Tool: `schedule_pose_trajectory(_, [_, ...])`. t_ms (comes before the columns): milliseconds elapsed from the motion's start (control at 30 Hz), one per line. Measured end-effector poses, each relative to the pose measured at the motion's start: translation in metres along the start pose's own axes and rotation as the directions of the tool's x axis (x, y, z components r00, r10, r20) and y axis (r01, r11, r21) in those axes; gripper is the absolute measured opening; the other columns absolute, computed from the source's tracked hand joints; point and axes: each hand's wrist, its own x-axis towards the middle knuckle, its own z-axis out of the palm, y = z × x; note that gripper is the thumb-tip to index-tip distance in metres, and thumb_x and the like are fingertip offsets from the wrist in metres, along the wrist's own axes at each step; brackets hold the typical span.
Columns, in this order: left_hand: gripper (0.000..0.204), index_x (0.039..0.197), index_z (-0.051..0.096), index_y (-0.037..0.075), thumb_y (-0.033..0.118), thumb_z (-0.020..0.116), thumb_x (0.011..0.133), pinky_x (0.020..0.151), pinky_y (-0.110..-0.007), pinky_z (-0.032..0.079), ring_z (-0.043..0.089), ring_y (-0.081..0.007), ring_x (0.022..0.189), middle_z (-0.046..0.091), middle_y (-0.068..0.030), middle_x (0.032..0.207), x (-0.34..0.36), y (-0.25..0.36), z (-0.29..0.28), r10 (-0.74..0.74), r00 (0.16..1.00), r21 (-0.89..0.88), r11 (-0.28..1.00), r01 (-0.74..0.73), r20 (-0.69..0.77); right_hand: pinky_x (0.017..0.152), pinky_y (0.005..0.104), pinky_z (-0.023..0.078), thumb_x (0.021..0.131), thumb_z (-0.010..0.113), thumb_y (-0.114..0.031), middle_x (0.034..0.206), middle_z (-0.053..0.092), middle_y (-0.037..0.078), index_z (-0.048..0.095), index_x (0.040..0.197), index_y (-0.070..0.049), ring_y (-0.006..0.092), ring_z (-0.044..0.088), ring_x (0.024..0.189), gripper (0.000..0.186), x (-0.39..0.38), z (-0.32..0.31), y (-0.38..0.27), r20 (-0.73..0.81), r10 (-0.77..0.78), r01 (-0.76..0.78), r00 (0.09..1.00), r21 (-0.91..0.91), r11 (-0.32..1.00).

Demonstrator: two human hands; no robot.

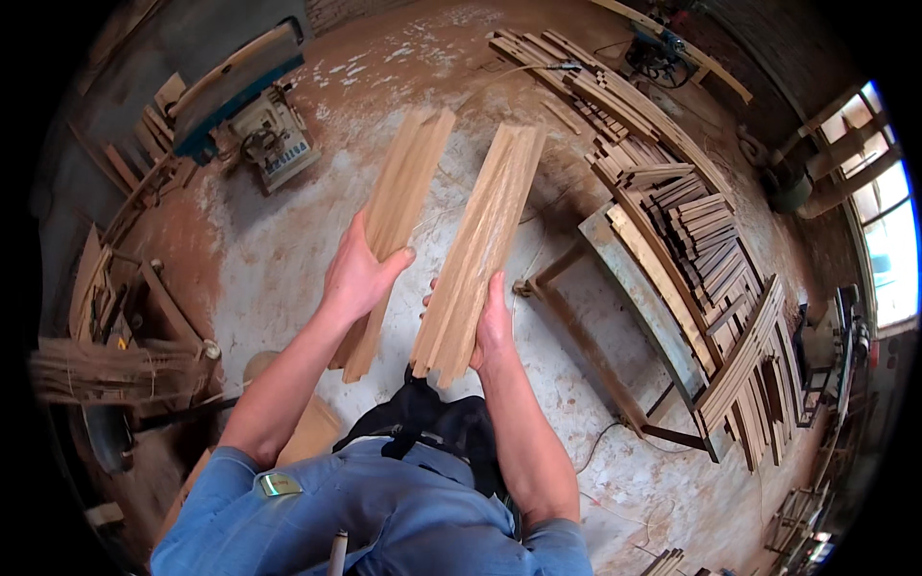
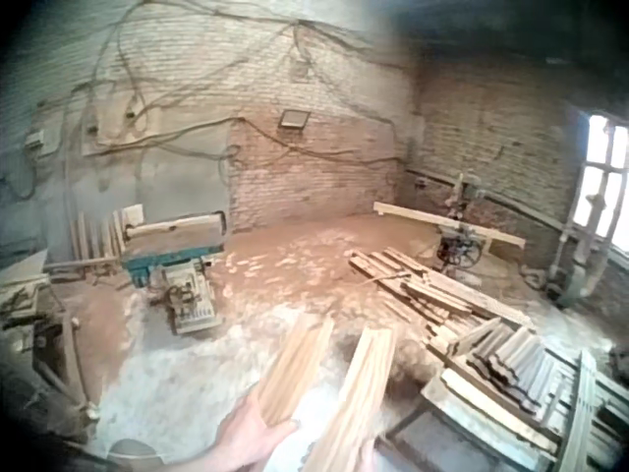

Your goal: The person repeatedly picks up wooden planks from a pile, places them on a workbench, and cuts them using a hand saw. After cutting, the person stacks the pieces on the bench or floor.

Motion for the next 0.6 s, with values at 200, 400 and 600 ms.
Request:
schedule_pose_trajectory(200, [0.088,0.136,0.03,-0.004,0.042,0.072,0.074,0.094,-0.046,0.044,0.053,-0.0396,0.114,0.052,-0.0275,0.122,0.044,-0.011,0.019,-0.008,0.998,0.011,1.0,0.008,0.069,0.074,0.0433,0.055,0.097,0.017,-0.061,0.1,0.062,0.017,0.049,0.121,0.001,0.0277,0.064,0.084,0.074,0.032,-0.008,-0.017,-0.133,-0.062,0.047,0.989,-0.114,0.992])
schedule_pose_trajectory(400, [0.088,0.137,0.03,-0.005,0.042,0.072,0.075,0.093,-0.046,0.045,0.053,-0.0396,0.114,0.052,-0.0274,0.122,0.085,0.005,0.046,-0.044,0.994,0.07,0.997,0.037,0.099,0.07,0.0414,0.056,0.1,0.024,-0.053,0.096,0.062,0.014,0.05,0.117,0.0,0.025,0.065,0.082,0.062,0.065,-0.037,-0.05,-0.18,-0.095,0.058,0.979,-0.201,0.978])
schedule_pose_trajectory(600, [0.09,0.138,0.029,-0.005,0.041,0.072,0.074,0.094,-0.046,0.044,0.053,-0.0395,0.114,0.052,-0.0276,0.122,0.131,0.051,0.075,-0.044,0.997,0.143,0.989,0.034,0.066,0.068,0.0404,0.056,0.1,0.024,-0.052,0.091,0.062,0.016,0.05,0.115,0.002,0.0247,0.065,0.08,0.062,0.097,-0.088,-0.102,-0.192,-0.201,0.109,0.961,-0.405,0.908])
